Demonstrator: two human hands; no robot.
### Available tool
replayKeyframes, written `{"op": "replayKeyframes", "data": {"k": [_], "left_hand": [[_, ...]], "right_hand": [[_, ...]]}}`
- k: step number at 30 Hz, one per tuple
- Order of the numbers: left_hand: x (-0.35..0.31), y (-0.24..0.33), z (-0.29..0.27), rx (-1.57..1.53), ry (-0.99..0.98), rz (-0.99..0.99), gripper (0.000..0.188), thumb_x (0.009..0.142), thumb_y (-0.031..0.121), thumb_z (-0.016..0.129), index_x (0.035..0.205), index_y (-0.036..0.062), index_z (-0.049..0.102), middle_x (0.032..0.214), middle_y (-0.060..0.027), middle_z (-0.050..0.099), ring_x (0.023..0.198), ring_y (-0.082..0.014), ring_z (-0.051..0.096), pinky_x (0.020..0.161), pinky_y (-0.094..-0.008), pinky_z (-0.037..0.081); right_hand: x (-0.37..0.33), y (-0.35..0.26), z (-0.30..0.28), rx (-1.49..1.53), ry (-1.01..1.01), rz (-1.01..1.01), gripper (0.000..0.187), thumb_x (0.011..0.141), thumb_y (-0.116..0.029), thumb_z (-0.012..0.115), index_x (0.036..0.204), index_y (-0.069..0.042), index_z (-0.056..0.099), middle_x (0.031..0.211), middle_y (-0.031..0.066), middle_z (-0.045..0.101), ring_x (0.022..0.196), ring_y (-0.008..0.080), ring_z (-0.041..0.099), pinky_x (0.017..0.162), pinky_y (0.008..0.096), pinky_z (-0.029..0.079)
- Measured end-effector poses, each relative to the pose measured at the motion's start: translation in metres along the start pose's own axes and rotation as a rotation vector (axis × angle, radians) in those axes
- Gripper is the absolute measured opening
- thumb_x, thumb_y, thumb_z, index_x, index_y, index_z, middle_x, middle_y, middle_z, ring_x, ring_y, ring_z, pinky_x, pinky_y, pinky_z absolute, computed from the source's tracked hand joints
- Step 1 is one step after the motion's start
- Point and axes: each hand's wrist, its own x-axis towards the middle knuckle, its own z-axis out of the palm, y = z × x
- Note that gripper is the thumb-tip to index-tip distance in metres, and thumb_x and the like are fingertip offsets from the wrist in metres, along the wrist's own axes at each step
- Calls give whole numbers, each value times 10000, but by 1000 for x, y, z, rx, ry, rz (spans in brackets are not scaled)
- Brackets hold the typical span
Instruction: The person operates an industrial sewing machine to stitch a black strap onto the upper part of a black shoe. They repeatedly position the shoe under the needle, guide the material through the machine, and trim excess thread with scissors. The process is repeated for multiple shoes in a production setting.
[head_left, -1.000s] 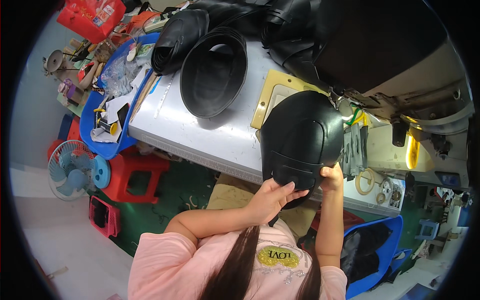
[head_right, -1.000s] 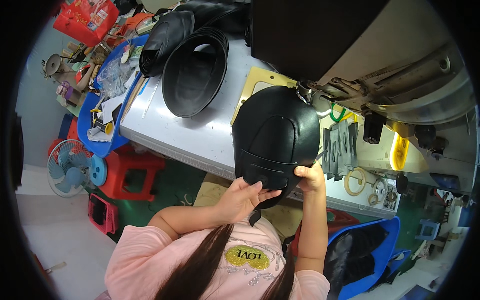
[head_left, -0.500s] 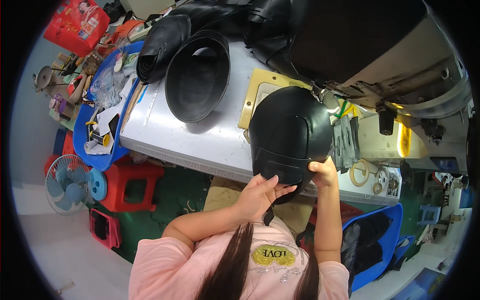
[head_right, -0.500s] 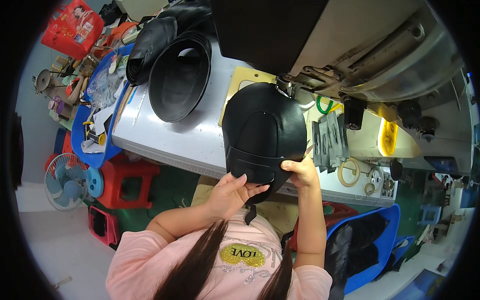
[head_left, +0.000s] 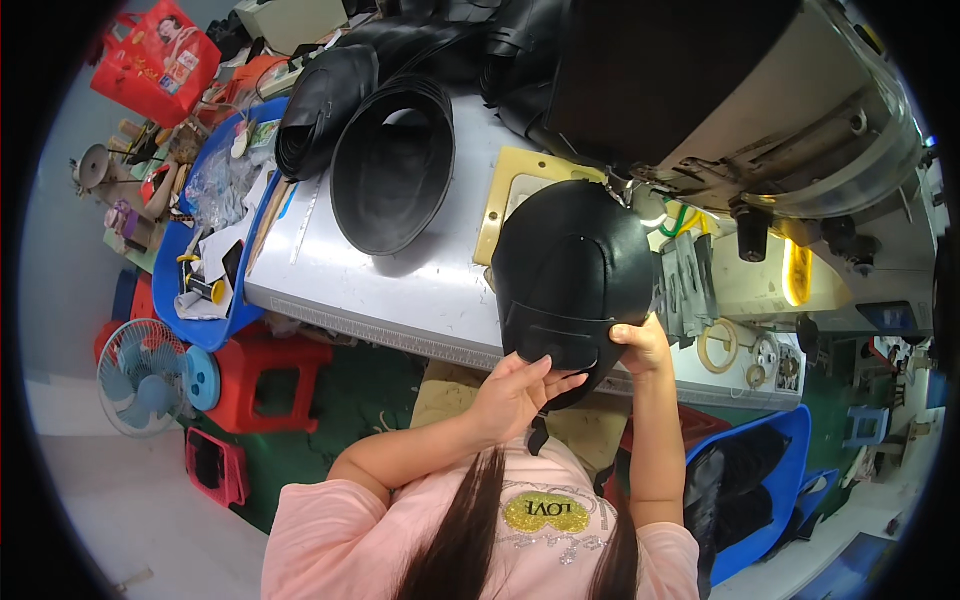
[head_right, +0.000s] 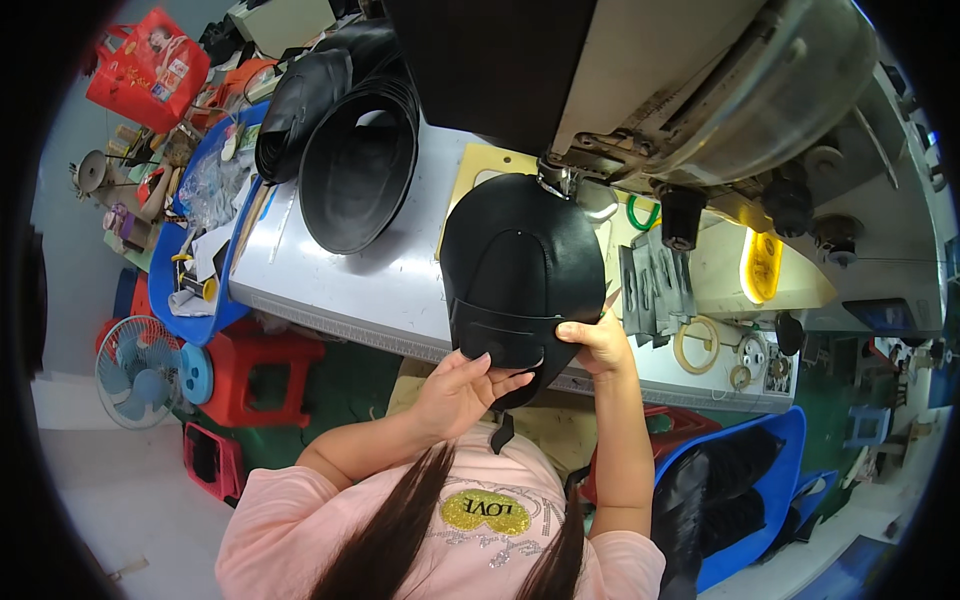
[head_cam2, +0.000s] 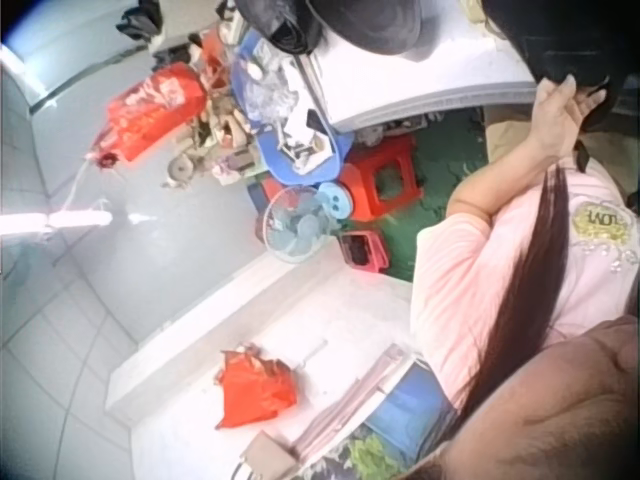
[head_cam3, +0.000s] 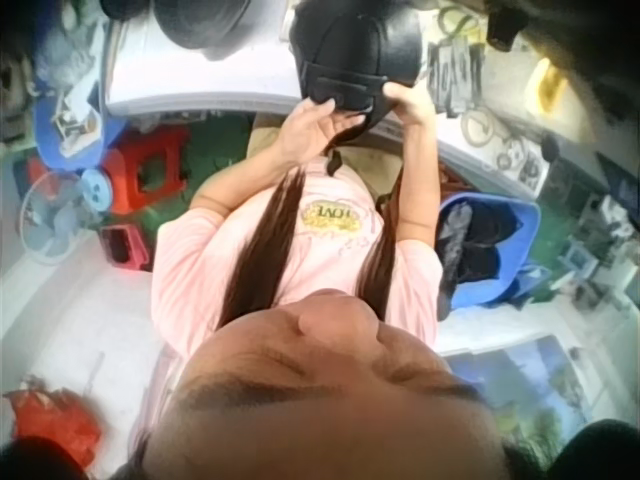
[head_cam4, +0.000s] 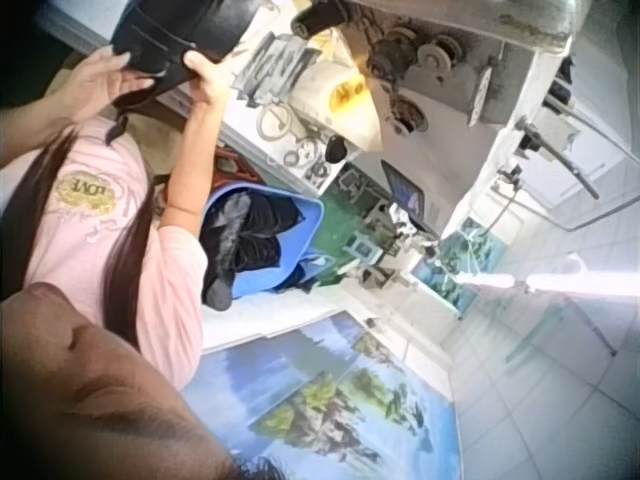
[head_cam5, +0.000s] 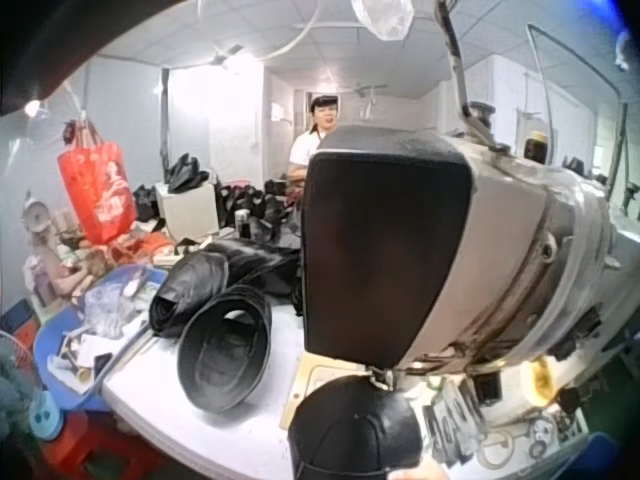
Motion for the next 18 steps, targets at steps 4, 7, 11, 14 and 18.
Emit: {"op": "replayKeyframes", "data": {"k": [4,7,11,14,18], "left_hand": [[-22,13,9,134,-48,-333,232,868,179,430,905,-29,525,881,-146,570,854,-221,546,777,-328,428],[-44,38,42,525,-1026,-415,229,824,220,527,820,-8,506,949,-163,505,903,-270,480,793,-379,375],[-49,43,76,535,-1491,-104,383,840,255,477,1054,-58,424,1121,-200,405,1024,-340,411,870,-410,325],[-46,40,91,539,-1509,24,417,853,252,463,1096,-84,418,1121,-215,410,1003,-351,425,841,-409,348],[-44,39,98,502,-1527,-2,344,861,235,449,1027,-65,445,994,-217,453,878,-355,454,741,-405,379]], "right_hand": [[-1,0,-6,-3,-15,-18,519,561,19,678,1051,8,505,946,80,586,851,176,564,785,292,434],[-2,-3,5,-52,42,-19,586,503,-31,674,1060,19,500,969,98,576,868,205,566,790,313,445],[0,-2,4,-24,0,-27,564,517,-21,678,1052,17,506,966,96,579,865,199,566,788,303,441],[0,-2,5,17,-18,-11,543,528,9,684,1042,16,510,953,91,584,857,191,565,791,301,433],[1,1,-1,21,-15,-6,543,529,9,686,1042,17,508,950,91,583,857,192,564,790,305,436]]}}
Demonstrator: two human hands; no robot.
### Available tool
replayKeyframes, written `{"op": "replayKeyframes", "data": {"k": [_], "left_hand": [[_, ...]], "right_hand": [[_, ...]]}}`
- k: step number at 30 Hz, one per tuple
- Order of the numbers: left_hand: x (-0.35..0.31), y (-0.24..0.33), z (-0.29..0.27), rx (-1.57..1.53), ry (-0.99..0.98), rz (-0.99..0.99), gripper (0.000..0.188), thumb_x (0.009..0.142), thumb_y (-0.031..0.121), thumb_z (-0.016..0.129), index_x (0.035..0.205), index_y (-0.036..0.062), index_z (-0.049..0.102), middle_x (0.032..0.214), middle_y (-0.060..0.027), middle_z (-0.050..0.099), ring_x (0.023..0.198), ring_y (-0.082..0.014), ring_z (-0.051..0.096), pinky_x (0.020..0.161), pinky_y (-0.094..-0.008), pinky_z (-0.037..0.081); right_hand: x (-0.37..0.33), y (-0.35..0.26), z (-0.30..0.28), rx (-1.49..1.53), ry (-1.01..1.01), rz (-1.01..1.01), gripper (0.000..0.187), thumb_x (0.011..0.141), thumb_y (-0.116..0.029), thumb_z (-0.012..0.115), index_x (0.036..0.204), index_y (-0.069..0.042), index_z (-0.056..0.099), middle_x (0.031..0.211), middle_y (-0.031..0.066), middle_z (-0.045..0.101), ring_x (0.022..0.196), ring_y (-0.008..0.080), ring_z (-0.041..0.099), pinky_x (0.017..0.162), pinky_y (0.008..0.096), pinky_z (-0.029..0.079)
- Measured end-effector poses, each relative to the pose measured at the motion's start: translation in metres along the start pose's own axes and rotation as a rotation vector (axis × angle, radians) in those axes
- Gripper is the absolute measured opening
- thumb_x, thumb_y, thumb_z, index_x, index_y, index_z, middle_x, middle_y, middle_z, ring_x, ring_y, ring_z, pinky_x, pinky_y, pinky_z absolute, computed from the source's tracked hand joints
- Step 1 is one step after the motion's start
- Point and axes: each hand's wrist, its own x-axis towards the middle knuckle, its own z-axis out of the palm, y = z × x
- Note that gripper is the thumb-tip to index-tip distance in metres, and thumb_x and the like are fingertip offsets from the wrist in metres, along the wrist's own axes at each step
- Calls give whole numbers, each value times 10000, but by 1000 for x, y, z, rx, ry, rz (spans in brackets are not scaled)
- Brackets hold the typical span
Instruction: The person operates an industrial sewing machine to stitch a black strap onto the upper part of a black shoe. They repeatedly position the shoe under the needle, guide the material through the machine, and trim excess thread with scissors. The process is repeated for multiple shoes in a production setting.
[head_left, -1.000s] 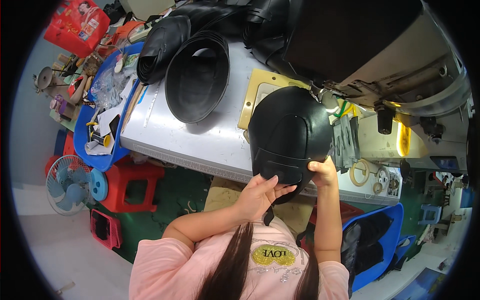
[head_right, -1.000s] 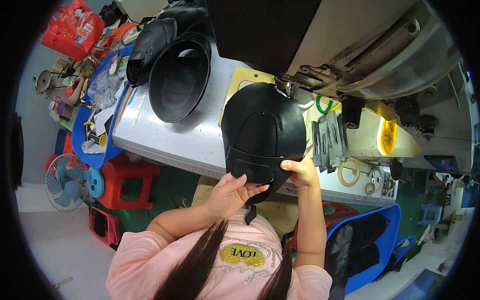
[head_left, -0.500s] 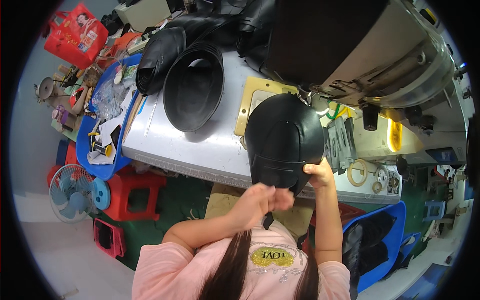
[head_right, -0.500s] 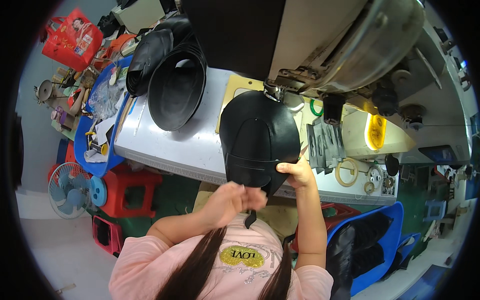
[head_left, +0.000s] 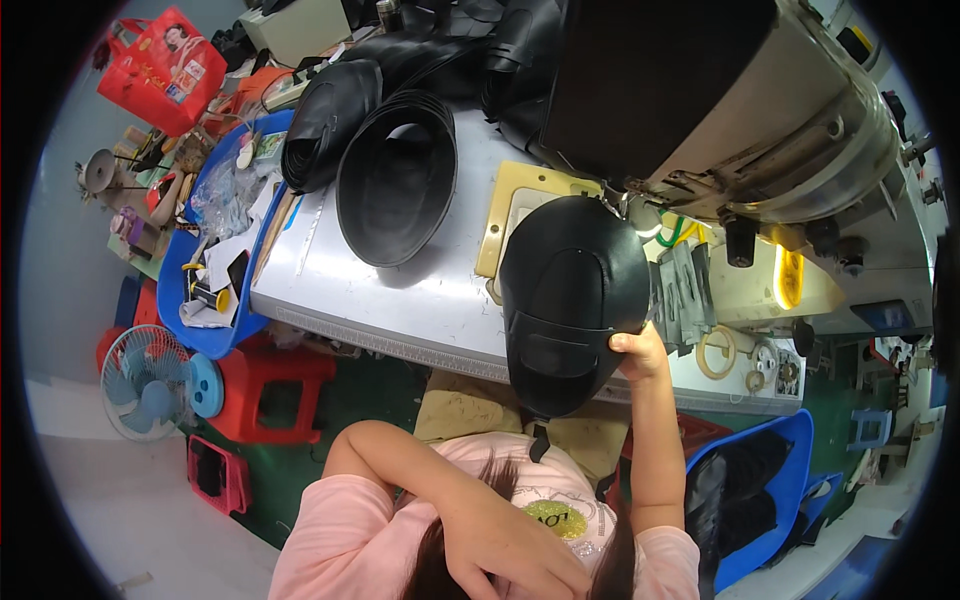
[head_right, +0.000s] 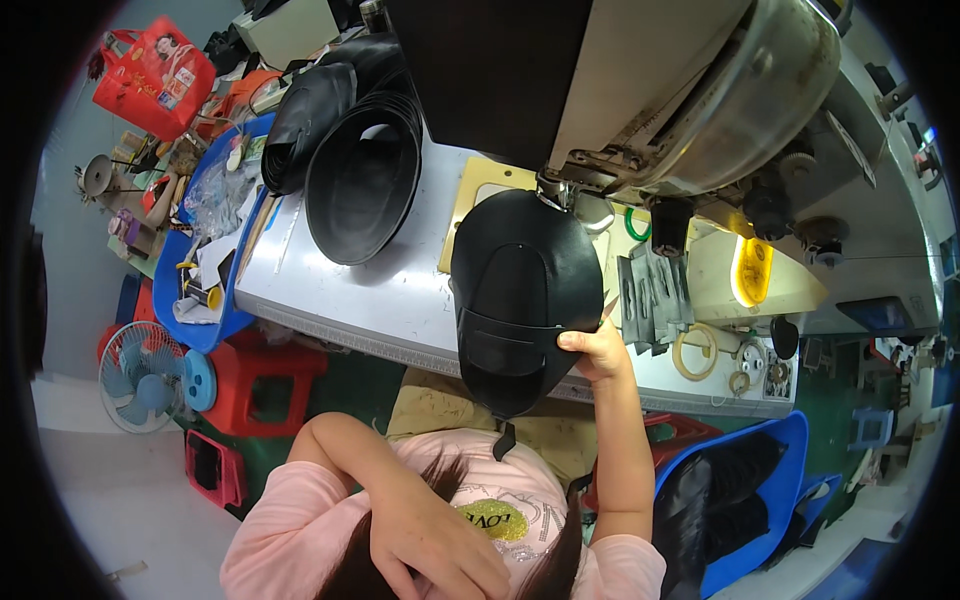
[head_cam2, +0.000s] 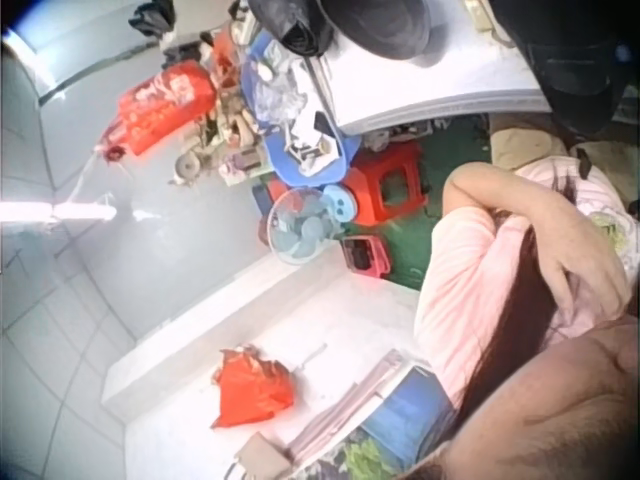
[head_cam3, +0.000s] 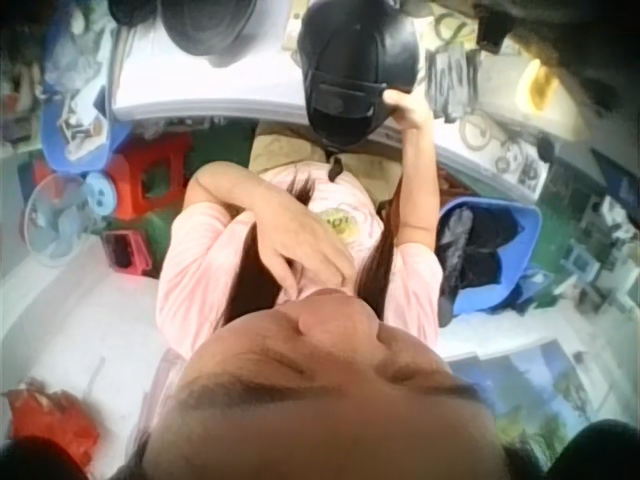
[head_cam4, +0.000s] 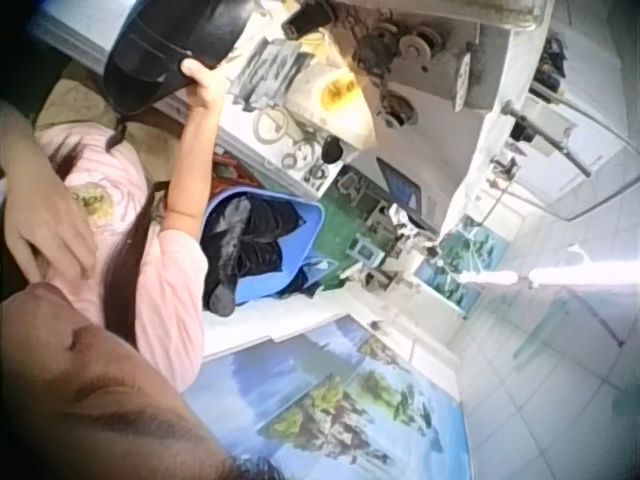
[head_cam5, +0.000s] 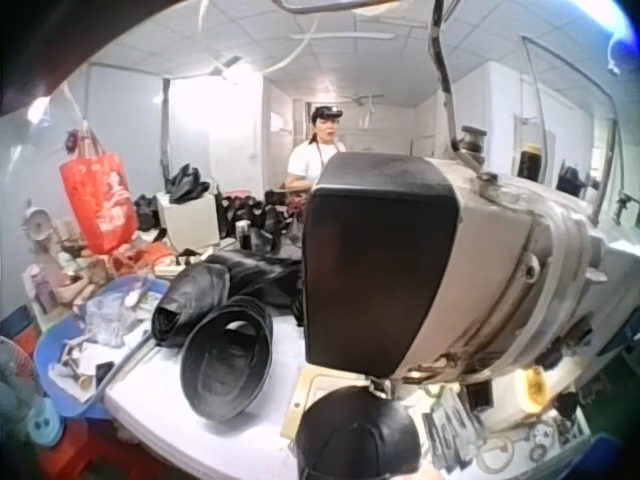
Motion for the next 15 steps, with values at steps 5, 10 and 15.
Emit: {"op": "replayKeyframes", "data": {"k": [5,10,15], "left_hand": [[-14,-12,-4,-40,-179,-167,298,855,217,444,1000,-41,476,1009,-214,477,918,-342,480,771,-409,391],[-40,-22,-38,1129,448,-307,273,669,86,580,918,-22,548,909,-152,525,843,-306,517,723,-393,434],[-59,-30,-68,1691,406,-521,302,606,54,541,893,-42,552,963,-147,528,888,-286,521,751,-371,449]], "right_hand": [[-2,-4,7,-8,26,-11,520,549,23,683,1040,13,511,939,84,582,852,186,564,780,296,440],[-12,-12,21,-115,90,38,507,579,31,678,1052,9,498,939,73,576,839,170,562,768,299,444],[-21,-20,46,-123,124,28,509,595,32,673,1064,1,476,918,63,562,828,142,549,750,271,452]]}}
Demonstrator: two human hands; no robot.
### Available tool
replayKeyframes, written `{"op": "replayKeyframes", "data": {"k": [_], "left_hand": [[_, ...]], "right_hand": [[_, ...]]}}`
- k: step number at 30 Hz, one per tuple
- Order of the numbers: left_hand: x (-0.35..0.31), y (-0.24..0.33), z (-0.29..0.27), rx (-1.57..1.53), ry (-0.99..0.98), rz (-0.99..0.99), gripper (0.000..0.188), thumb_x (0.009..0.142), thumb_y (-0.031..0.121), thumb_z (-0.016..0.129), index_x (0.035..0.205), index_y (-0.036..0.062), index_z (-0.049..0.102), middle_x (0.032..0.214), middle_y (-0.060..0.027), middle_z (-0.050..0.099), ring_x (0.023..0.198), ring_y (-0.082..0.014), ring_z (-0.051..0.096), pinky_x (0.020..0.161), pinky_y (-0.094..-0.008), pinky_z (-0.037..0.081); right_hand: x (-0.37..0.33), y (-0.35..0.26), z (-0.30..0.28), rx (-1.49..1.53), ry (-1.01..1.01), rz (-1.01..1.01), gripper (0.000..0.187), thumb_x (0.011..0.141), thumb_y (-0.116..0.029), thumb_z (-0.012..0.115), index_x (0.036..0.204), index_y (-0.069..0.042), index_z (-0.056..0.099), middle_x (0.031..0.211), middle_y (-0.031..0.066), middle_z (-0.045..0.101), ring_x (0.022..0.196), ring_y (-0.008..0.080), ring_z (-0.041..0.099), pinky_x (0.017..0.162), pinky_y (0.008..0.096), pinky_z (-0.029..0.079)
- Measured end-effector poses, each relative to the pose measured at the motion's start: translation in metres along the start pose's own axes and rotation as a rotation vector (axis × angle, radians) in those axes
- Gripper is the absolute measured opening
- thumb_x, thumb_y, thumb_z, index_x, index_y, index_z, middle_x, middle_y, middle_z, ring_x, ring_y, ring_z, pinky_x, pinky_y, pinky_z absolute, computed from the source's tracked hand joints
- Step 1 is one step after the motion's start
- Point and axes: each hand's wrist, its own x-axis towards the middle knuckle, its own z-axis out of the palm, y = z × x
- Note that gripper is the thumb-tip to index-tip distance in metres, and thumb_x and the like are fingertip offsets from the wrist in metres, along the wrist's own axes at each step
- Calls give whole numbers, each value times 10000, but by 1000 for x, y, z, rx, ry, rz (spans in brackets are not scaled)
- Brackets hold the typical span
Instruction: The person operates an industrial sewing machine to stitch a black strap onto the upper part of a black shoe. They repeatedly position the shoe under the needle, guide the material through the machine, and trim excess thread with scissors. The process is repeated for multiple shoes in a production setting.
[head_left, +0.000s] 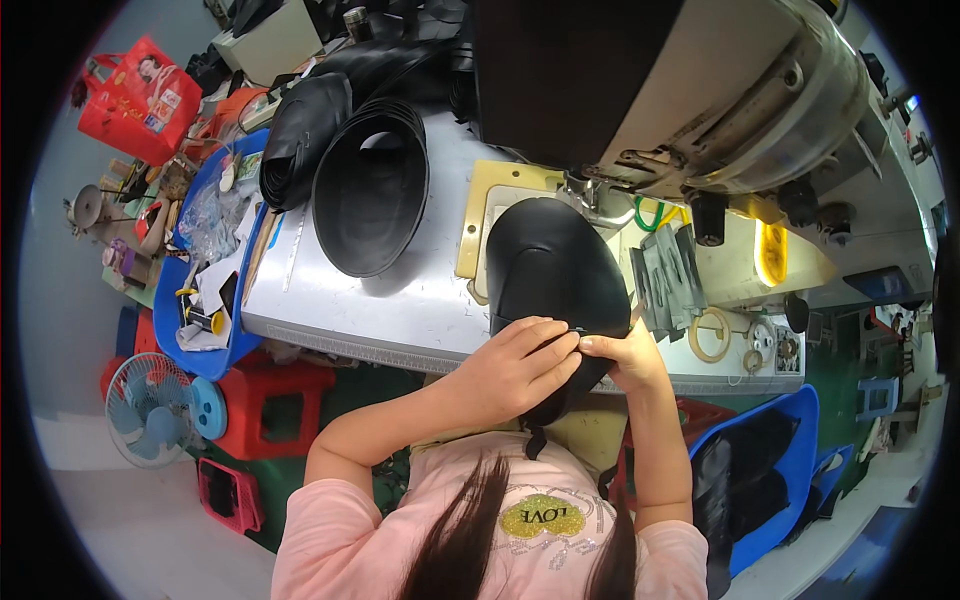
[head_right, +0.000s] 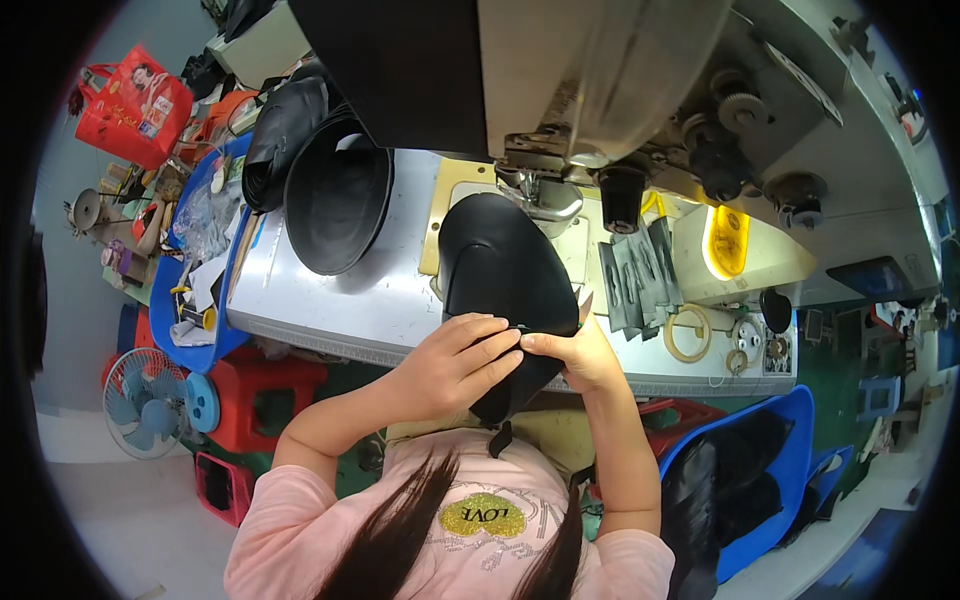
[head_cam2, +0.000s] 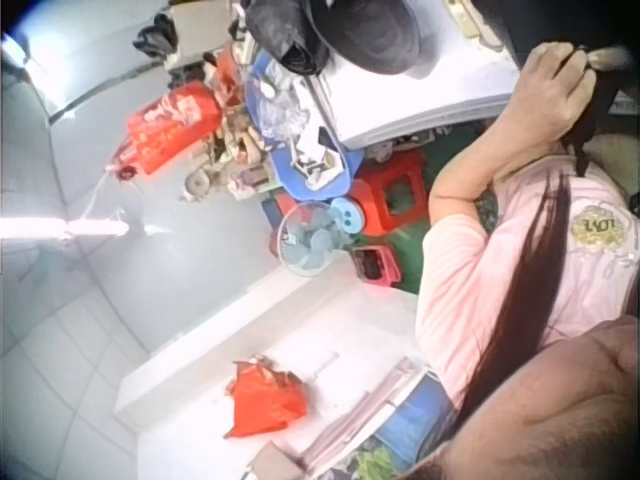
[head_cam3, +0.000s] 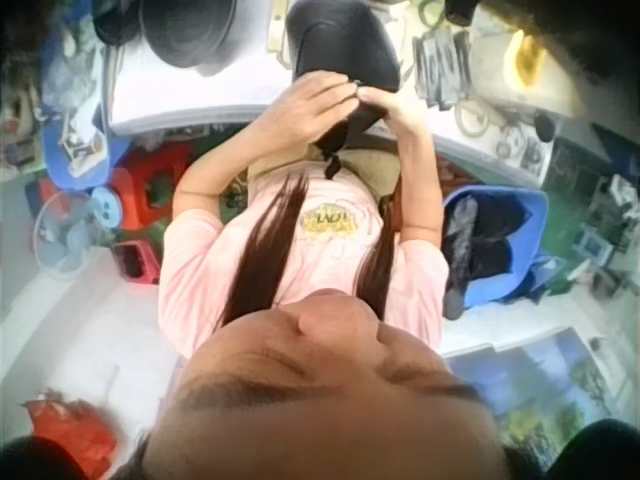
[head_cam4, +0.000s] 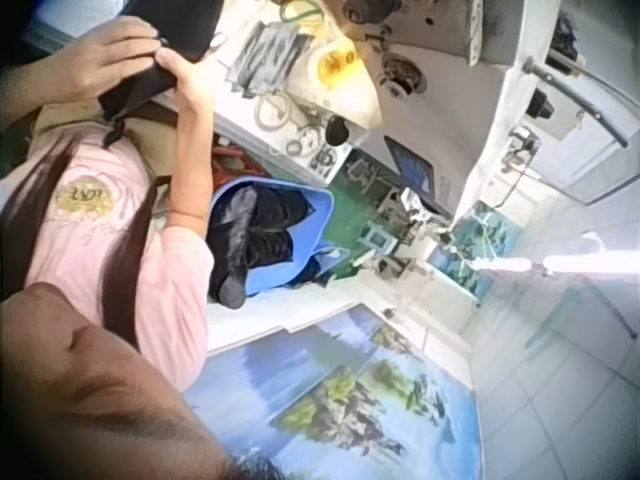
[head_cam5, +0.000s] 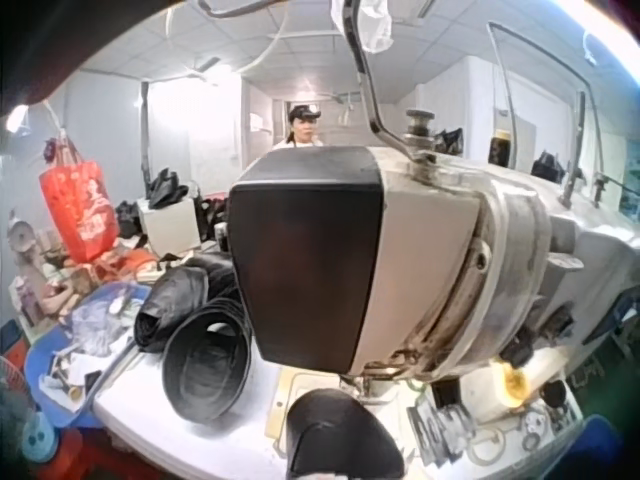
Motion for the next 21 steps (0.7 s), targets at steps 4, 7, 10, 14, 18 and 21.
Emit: {"op": "replayKeyframes", "data": {"k": [4,7,10,14,18,21], "left_hand": [[-6,-5,5,49,10,28,281,612,61,546,873,-44,557,977,-152,533,893,-282,527,738,-358,460],[-9,-6,8,86,36,53,269,619,58,551,866,-46,559,975,-163,540,887,-281,535,712,-356,470],[-11,-8,9,110,52,78,250,629,52,556,857,-49,561,974,-175,546,884,-282,542,685,-354,476],[-12,-11,10,97,73,104,227,637,45,559,844,-48,564,966,-182,554,883,-281,546,668,-350,475],[-15,-12,10,107,113,106,222,636,45,558,840,-42,566,949,-175,564,871,-280,552,652,-339,469],[-17,-11,12,135,139,80,217,635,49,559,834,-39,569,934,-167,570,862,-278,555,644,-335,466]], "right_hand": [[0,1,4,-47,-6,-41,516,593,35,675,1068,3,474,934,66,559,837,137,546,758,273,452],[-1,1,4,-55,-13,-21,549,589,34,680,1089,1,458,960,70,550,860,146,540,774,280,446],[-1,2,3,-58,-29,-20,596,595,16,687,1129,-3,424,992,77,537,901,167,531,798,294,435],[-3,1,7,-5,-21,-69,485,660,-33,674,1092,5,457,957,68,555,868,146,535,782,281,438],[-3,5,5,30,-34,-49,412,716,-73,648,1079,8,472,948,65,562,849,139,538,768,275,438],[-2,5,5,22,-23,-57,407,722,-64,639,1084,8,468,952,67,562,851,142,538,763,277,440]]}}
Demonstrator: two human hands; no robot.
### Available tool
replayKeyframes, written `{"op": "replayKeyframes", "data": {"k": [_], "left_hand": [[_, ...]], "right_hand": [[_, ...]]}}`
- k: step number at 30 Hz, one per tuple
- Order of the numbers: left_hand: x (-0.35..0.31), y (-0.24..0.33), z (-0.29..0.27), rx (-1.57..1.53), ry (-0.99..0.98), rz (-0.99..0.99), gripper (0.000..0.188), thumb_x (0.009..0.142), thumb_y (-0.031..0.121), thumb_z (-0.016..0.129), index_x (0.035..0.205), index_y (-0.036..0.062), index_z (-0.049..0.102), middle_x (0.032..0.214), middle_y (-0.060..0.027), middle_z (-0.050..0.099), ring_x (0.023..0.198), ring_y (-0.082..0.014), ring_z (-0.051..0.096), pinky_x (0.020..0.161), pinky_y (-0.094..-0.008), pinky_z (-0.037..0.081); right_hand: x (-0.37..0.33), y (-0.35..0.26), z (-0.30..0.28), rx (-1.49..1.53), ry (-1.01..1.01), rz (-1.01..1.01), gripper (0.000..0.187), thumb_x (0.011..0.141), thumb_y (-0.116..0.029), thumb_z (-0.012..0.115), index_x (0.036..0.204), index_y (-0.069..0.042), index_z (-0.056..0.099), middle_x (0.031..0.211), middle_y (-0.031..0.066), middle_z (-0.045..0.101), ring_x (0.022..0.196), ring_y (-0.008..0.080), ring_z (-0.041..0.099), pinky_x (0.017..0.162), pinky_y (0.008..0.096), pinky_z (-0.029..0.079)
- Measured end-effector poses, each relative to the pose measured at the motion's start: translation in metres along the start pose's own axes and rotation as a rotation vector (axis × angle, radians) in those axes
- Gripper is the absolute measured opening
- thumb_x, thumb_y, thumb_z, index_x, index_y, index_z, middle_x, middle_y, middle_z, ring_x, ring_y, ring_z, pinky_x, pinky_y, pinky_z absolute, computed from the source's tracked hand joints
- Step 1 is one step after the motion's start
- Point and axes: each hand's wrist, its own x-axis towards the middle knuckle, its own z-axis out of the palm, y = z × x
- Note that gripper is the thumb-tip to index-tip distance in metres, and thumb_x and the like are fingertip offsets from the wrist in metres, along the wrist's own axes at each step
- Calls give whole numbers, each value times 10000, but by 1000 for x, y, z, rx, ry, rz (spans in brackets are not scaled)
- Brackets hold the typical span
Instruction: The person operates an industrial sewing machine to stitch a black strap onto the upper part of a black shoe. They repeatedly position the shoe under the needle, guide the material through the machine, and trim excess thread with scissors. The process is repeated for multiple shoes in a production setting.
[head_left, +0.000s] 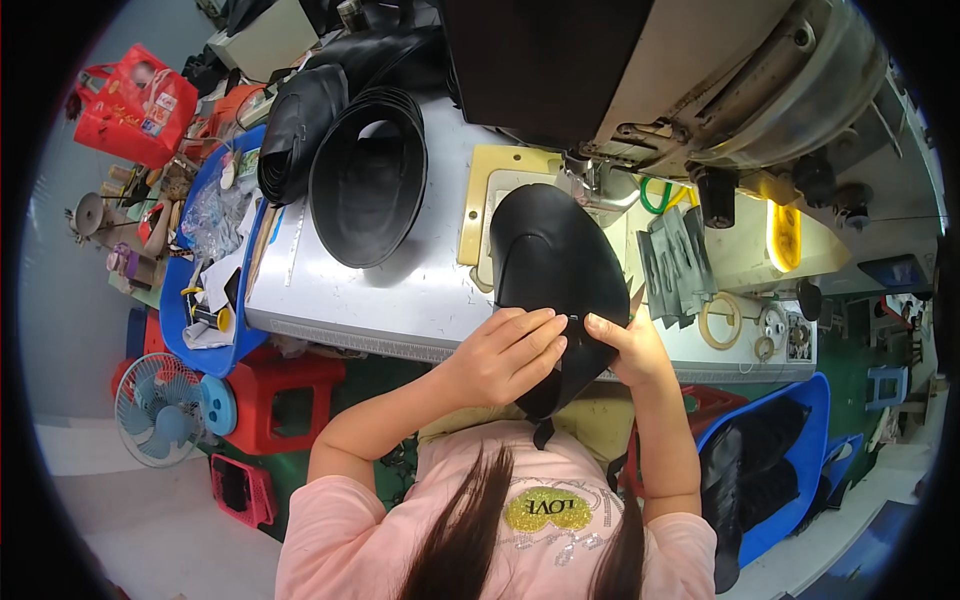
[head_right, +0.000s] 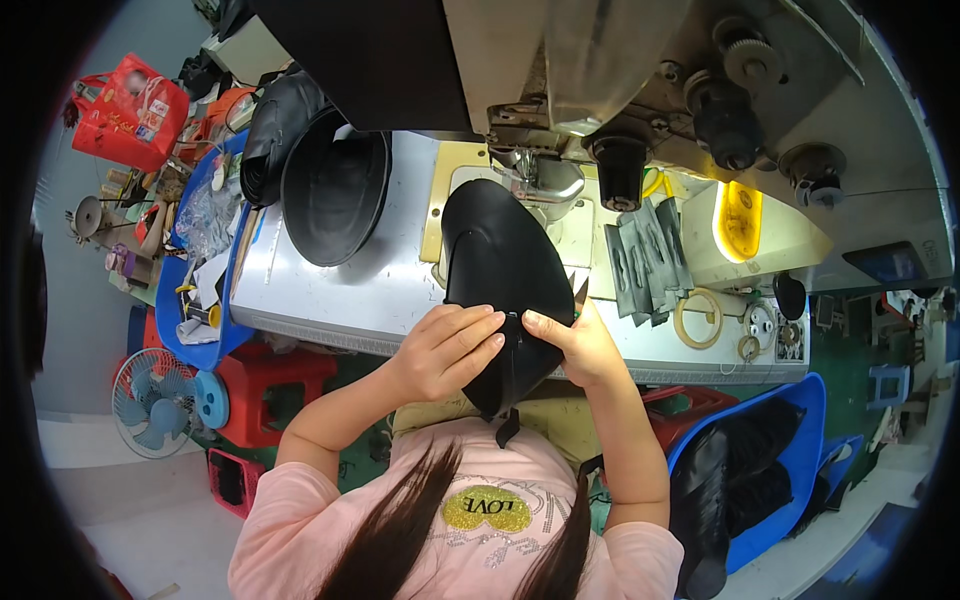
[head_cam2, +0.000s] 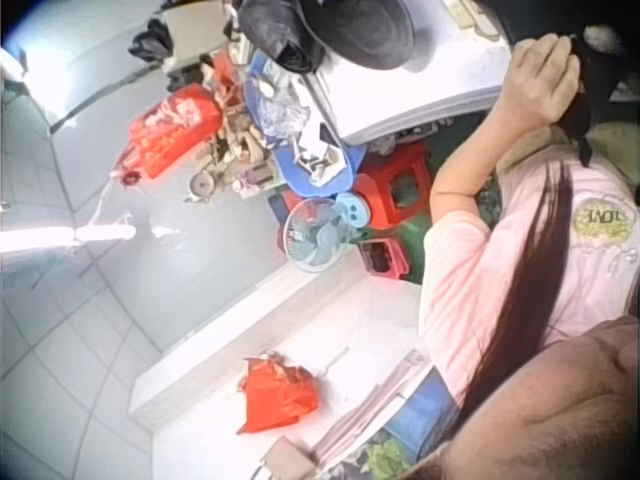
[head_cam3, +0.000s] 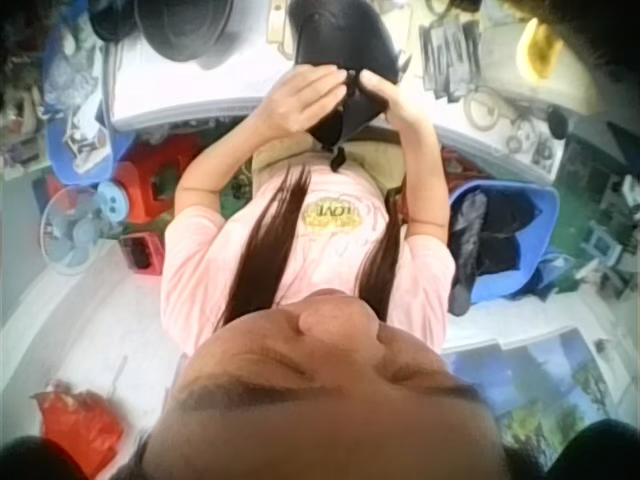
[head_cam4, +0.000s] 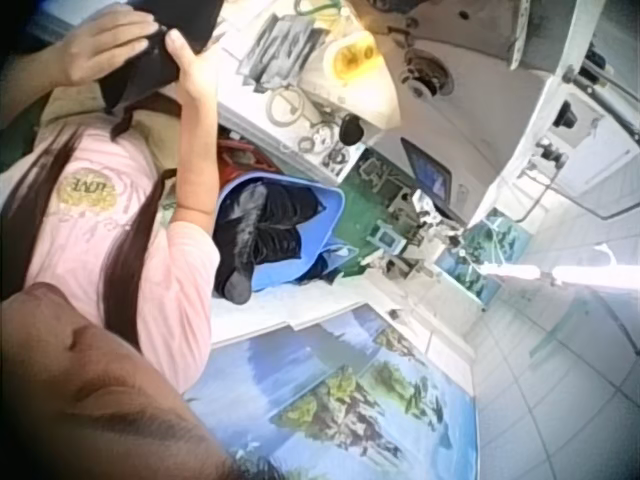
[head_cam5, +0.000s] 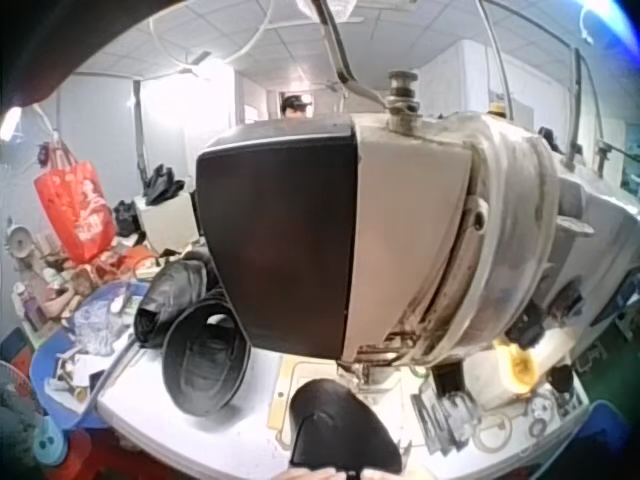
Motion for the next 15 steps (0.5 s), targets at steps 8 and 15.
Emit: {"op": "replayKeyframes", "data": {"k": [8,15], "left_hand": [[3,2,-3,32,-9,-16,206,630,53,560,821,-24,577,926,-154,572,854,-264,557,643,-327,459],[3,2,-6,35,-19,-5,200,633,55,565,820,-16,579,929,-144,570,845,-260,555,657,-339,454]], "right_hand": [[0,-1,2,12,42,-8,480,661,-42,684,1086,9,466,965,72,561,860,147,545,778,277,439],[2,-7,5,-70,-22,30,538,593,34,680,1085,13,464,970,74,561,859,148,547,788,280,440]]}}
